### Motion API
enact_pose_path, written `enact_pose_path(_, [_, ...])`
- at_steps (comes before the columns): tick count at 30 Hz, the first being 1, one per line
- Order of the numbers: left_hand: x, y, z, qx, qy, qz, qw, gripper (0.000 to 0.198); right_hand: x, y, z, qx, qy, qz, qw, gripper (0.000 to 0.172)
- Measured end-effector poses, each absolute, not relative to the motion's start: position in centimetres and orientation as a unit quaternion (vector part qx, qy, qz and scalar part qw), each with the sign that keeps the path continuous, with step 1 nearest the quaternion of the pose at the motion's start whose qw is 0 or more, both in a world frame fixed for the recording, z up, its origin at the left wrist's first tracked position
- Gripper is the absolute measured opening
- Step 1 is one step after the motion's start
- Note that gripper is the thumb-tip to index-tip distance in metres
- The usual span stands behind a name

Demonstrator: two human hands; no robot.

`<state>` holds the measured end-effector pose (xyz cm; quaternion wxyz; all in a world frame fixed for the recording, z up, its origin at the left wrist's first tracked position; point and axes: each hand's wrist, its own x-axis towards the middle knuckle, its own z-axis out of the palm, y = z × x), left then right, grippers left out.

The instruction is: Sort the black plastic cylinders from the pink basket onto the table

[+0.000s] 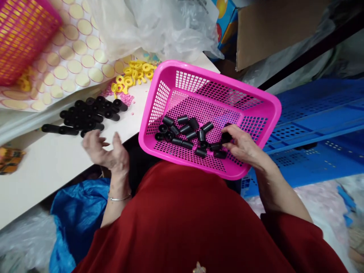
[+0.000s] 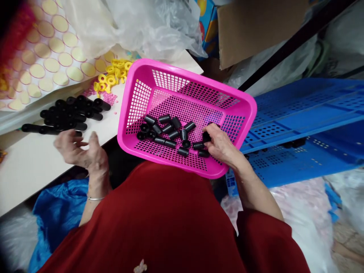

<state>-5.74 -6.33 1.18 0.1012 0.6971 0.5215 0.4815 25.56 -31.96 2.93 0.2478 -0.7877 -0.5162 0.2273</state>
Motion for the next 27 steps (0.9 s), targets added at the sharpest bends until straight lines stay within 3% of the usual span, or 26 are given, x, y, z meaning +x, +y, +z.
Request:
enact_pose_path(4, [-1.8,-8.8,1.8,0.79,0.443,0.404,0.129,0.034,25.6,-32.2,2.6,-0.785,-0.489,0.246,0.291,0.035])
enact_pose_path(10, [0.0,-8.5,1.9,0.801,0.451,0.332,0.21,0.049,25.4,-32.6,2.0,-0.799,-0.464,0.2,0.326,0.029])
enact_pose_path(14, [0.1,-8.5,2.5,0.79,0.451,0.283,0.304,0.031,25.4,-32.5,2.3,-0.817,-0.455,0.117,0.333,0.027])
enact_pose_path(17, [0.2,-9.0,3.1,0.771,0.438,0.287,0.362,0.026,25.2,-32.8,3.3,-0.832,-0.488,0.037,0.262,0.02])
enact_pose_path(19, [0.4,-9.3,3.4,0.756,0.435,0.295,0.391,0.028,24.6,-33.2,3.9,-0.806,-0.558,0.059,0.188,0.012])
enact_pose_path(23, [0.7,-9.4,3.9,0.727,0.432,0.299,0.442,0.03,22.1,-33.4,3.8,-0.723,-0.679,0.108,0.069,0.014])
enact_pose_path(27, [1.1,-9.0,4.5,0.71,0.418,0.303,0.479,0.031,20.1,-31.4,3.3,-0.686,-0.727,0.011,0.023,0.033])
